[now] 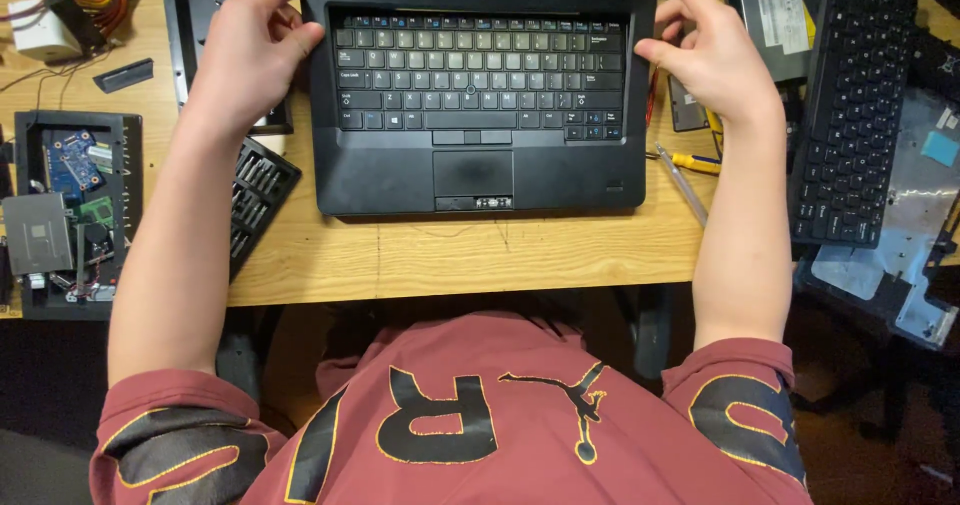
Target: Connecting ribbon cables, re-seating the keyboard, and installing the top bezel on a laptop.
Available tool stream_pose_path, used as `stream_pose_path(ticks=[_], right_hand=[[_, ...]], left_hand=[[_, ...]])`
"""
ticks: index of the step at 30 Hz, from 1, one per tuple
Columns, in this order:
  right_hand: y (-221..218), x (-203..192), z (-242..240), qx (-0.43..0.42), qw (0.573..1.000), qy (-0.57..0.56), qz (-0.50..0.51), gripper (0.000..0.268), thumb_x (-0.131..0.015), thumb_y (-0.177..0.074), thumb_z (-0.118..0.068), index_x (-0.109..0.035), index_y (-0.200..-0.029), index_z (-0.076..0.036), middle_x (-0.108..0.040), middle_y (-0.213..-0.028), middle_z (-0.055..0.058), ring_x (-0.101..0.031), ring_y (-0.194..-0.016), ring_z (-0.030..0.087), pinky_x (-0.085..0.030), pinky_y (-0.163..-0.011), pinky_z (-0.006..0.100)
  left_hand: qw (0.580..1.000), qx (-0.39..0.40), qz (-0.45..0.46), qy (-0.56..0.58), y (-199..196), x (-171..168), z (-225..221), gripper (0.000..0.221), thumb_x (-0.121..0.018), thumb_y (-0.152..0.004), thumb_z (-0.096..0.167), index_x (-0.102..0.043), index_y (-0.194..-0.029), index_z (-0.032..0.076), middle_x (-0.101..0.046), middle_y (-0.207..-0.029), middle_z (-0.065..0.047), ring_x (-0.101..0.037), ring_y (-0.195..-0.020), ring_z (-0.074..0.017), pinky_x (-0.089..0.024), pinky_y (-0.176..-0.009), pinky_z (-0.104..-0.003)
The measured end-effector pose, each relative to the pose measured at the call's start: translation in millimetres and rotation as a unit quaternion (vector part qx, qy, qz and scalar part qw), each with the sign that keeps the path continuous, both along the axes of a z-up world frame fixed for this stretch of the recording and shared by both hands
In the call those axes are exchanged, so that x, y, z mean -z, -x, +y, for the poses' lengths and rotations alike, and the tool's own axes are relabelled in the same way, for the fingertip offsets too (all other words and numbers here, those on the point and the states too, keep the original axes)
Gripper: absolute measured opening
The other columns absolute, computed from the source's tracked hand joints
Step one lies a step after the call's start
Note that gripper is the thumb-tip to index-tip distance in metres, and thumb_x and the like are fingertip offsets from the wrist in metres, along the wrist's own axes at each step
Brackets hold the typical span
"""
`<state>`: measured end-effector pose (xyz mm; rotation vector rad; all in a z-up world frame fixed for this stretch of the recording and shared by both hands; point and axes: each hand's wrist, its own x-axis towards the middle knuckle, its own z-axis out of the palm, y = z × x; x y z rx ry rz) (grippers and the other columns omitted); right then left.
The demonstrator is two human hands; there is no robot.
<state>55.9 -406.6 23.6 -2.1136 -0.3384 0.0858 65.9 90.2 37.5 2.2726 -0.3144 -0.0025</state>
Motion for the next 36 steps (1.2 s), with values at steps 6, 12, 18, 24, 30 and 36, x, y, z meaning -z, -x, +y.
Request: stream_pose_path(ticks=[6, 12, 18, 24, 30, 36], right_hand=[[-0.5, 5.7, -1.2, -0.012, 0.994, 0.1, -0.053, 0.068, -0.081, -0.094, -0.003, -0.054, -0.156, -0.003, -0.059, -0.117, 0.004, -0.054, -0.101, 0.014, -0.046, -0.076, 0.027], [5.4, 5.3, -6.1, -0.024, 0.982, 0.17, -0.076, 0.058, -0.084, -0.093, -0.011, -0.064, -0.148, -0.006, -0.06, -0.128, 0.01, -0.057, -0.105, 0.022, -0.049, -0.095, 0.034], [13.4, -2.8, -0.7, -0.06, 0.952, 0.255, -0.159, 0.041, -0.082, -0.096, -0.016, -0.071, -0.134, -0.005, -0.06, -0.139, 0.014, -0.054, -0.129, 0.034, -0.045, -0.111, 0.04], [13.2, -8.5, 4.3, -0.092, 0.928, 0.304, -0.196, 0.034, -0.078, -0.1, -0.015, -0.071, -0.13, -0.002, -0.058, -0.147, 0.012, -0.051, -0.139, 0.036, -0.044, -0.117, 0.043], [37.9, -14.2, 15.4, -0.084, 0.912, 0.333, -0.225, 0.03, -0.075, -0.101, -0.012, -0.071, -0.129, -0.001, -0.062, -0.14, 0.013, -0.054, -0.135, 0.037, -0.045, -0.114, 0.046], [55.9, -10.2, 5.8, -0.085, 0.911, 0.344, -0.213, 0.023, -0.072, -0.101, -0.005, -0.074, -0.123, -0.004, -0.066, -0.131, 0.01, -0.057, -0.122, 0.032, -0.048, -0.11, 0.041]], left_hand=[[0.994, 0.003, -0.088, -0.069, -1.6, 25.4, 8.0, 0.036, -0.078, -0.102, 0.007, -0.065, -0.133, -0.007, -0.057, -0.108, -0.015, -0.06, -0.091, -0.0253, -0.05, -0.082, -0.037], [0.987, 0.031, -0.129, -0.095, 14.0, 24.0, -3.4, 0.037, -0.072, -0.104, 0.002, -0.059, -0.138, -0.007, -0.052, -0.123, -0.023, -0.059, -0.105, -0.036, -0.051, -0.093, -0.042], [0.956, 0.072, -0.231, -0.167, 24.2, 27.2, -11.7, 0.026, -0.066, -0.106, -0.002, -0.059, -0.131, -0.004, -0.052, -0.149, -0.027, -0.053, -0.133, -0.0431, -0.046, -0.112, -0.046], [0.926, 0.058, -0.267, -0.261, 23.8, 37.7, -13.6, 0.033, -0.06, -0.105, -0.002, -0.055, -0.138, -0.008, -0.055, -0.153, -0.026, -0.05, -0.143, -0.0425, -0.043, -0.12, -0.046], [0.957, 0.071, -0.223, -0.171, 25.1, 35.2, -1.7, 0.035, -0.066, -0.104, 0.004, -0.056, -0.136, -0.007, -0.054, -0.15, -0.028, -0.051, -0.138, -0.0437, -0.042, -0.115, -0.048], [0.948, 0.106, -0.224, -0.2, 34.3, 8.9, 15.8, 0.028, -0.076, -0.097, 0.014, -0.066, -0.121, 0.005, -0.063, -0.139, -0.012, -0.057, -0.132, -0.0348, -0.046, -0.11, -0.045]])
